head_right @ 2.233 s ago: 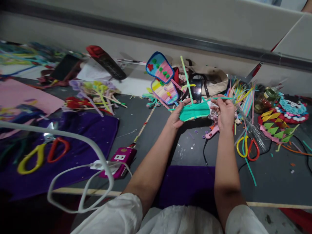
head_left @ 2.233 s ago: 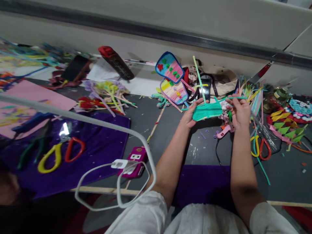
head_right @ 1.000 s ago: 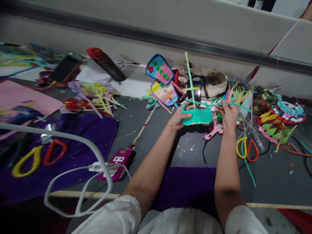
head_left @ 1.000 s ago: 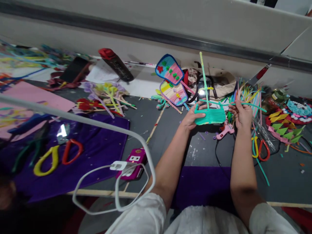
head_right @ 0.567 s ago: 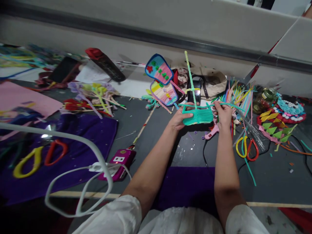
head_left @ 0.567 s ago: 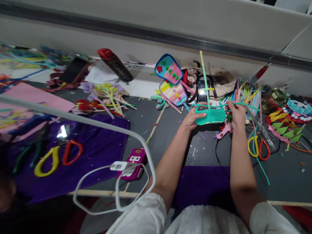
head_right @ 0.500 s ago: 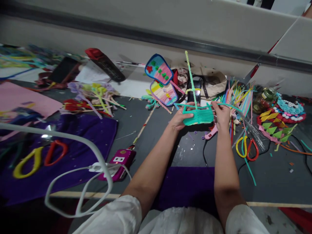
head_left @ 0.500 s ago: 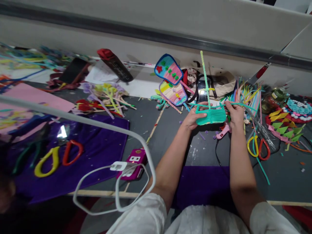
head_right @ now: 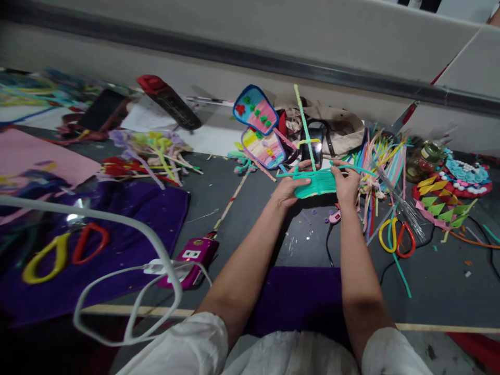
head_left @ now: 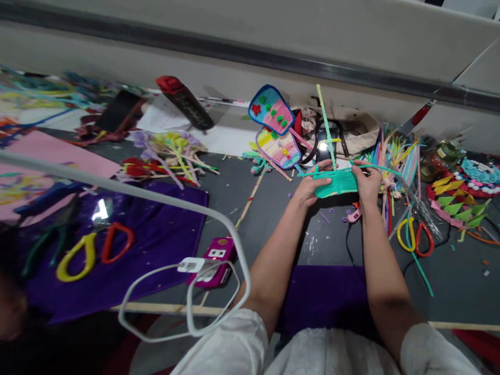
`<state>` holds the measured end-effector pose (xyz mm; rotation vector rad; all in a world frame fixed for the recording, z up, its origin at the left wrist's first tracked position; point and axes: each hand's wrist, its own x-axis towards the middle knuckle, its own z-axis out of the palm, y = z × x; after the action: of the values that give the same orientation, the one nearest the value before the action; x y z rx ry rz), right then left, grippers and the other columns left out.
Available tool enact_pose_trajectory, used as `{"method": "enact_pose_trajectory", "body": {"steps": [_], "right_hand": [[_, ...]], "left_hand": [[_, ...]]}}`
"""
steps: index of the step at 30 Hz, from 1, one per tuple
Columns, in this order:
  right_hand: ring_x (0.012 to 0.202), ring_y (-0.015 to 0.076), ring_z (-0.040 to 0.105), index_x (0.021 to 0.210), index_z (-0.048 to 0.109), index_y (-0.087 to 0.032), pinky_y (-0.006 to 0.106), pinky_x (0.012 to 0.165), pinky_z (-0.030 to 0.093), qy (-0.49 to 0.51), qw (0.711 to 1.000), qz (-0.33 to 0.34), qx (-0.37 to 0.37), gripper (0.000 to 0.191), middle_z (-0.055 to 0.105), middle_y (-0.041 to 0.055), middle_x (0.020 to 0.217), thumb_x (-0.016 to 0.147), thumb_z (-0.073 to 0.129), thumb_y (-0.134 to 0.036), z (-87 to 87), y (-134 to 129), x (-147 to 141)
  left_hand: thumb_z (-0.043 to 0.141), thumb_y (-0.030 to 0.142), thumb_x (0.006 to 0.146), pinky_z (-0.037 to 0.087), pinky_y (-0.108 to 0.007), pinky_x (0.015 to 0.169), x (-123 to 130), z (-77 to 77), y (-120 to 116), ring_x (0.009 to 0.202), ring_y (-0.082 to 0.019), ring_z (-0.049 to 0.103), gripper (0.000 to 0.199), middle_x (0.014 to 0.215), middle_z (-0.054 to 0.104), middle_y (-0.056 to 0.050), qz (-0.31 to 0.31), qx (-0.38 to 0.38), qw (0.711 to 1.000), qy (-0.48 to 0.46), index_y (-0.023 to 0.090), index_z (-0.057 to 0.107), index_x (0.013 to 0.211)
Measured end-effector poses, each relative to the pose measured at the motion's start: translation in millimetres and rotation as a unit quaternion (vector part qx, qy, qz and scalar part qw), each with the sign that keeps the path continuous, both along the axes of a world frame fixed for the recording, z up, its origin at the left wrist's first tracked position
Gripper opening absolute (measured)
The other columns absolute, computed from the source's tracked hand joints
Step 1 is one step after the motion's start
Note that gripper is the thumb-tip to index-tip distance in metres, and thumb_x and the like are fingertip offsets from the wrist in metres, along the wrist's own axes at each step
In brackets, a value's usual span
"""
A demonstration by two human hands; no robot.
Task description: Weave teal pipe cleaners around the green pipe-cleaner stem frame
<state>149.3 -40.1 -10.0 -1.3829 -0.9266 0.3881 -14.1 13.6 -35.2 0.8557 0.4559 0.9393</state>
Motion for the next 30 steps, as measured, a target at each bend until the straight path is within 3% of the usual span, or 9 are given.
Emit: {"method": "enact_pose_trajectory", "body": {"steps": [4, 10, 17, 23, 30], "right_hand": [[0.073, 0.0163, 0.063, 0.081, 0.071, -0.016, 0.029, 0.068, 0.051, 0.026, 0.999, -0.028, 0.006, 0.031, 0.072, 0.0044, 0.079, 0.069, 0.074, -0.045, -4.5, 3.3, -0.4], [0.066, 0.0141, 0.059, 0.072, 0.068, -0.017, 0.028, 0.064, 0.048, 0.132, 0.991, 0.007, 0.022, 0.034, 0.067, 0.0006, 0.069, 0.06, 0.078, -0.048, -10.5, 10.1, -4.0], [0.063, 0.0122, 0.055, 0.068, 0.07, -0.017, 0.027, 0.063, 0.046, 0.217, 0.976, 0.005, 0.014, 0.032, 0.066, -0.0011, 0.066, 0.051, 0.083, -0.04, -8.9, 9.5, -7.7], [0.063, 0.0122, 0.054, 0.072, 0.073, -0.016, 0.026, 0.062, 0.043, 0.175, 0.984, 0.036, -0.022, 0.029, 0.067, -0.0011, 0.066, 0.056, 0.081, -0.039, -8.1, 6.9, -7.7], [0.067, 0.013, 0.055, 0.077, 0.071, -0.016, 0.027, 0.066, 0.046, 0.142, 0.99, 0.006, 0.009, 0.035, 0.068, 0.0007, 0.072, 0.063, 0.076, -0.047, -15.3, 9.8, -0.1]], "left_hand": [[0.089, 0.017, 0.05, 0.057, -0.042, 0.089, 0.3, 0.9, -0.1, 0.103, -0.03, 0.071, 0.09, 0.116, 0.073, -0.011, 0.014, -0.016, 1.0, 0.023, 0.021, 0.059, 0.134], [0.089, 0.016, 0.049, 0.058, -0.036, 0.08, -0.1, 3.0, -0.8, 0.093, -0.025, 0.072, 0.087, 0.113, 0.073, -0.01, 0.02, -0.023, 0.999, 0.025, 0.02, 0.061, 0.131], [0.09, 0.019, 0.051, 0.057, -0.043, 0.084, 1.1, -1.7, 0.8, 0.088, -0.026, 0.072, 0.086, 0.105, 0.076, -0.008, 0.011, -0.044, 0.998, 0.043, 0.02, 0.06, 0.132], [0.09, 0.017, 0.051, 0.057, -0.043, 0.085, 0.7, -4.8, 2.3, 0.085, -0.023, 0.071, 0.083, 0.1, 0.075, -0.006, 0.022, -0.05, 0.998, 0.038, 0.022, 0.062, 0.129], [0.09, 0.017, 0.05, 0.055, -0.045, 0.09, 1.6, -4.9, 2.8, 0.089, -0.024, 0.072, 0.078, 0.1, 0.076, -0.007, 0.025, -0.044, 0.998, 0.039, 0.019, 0.065, 0.124]]}}
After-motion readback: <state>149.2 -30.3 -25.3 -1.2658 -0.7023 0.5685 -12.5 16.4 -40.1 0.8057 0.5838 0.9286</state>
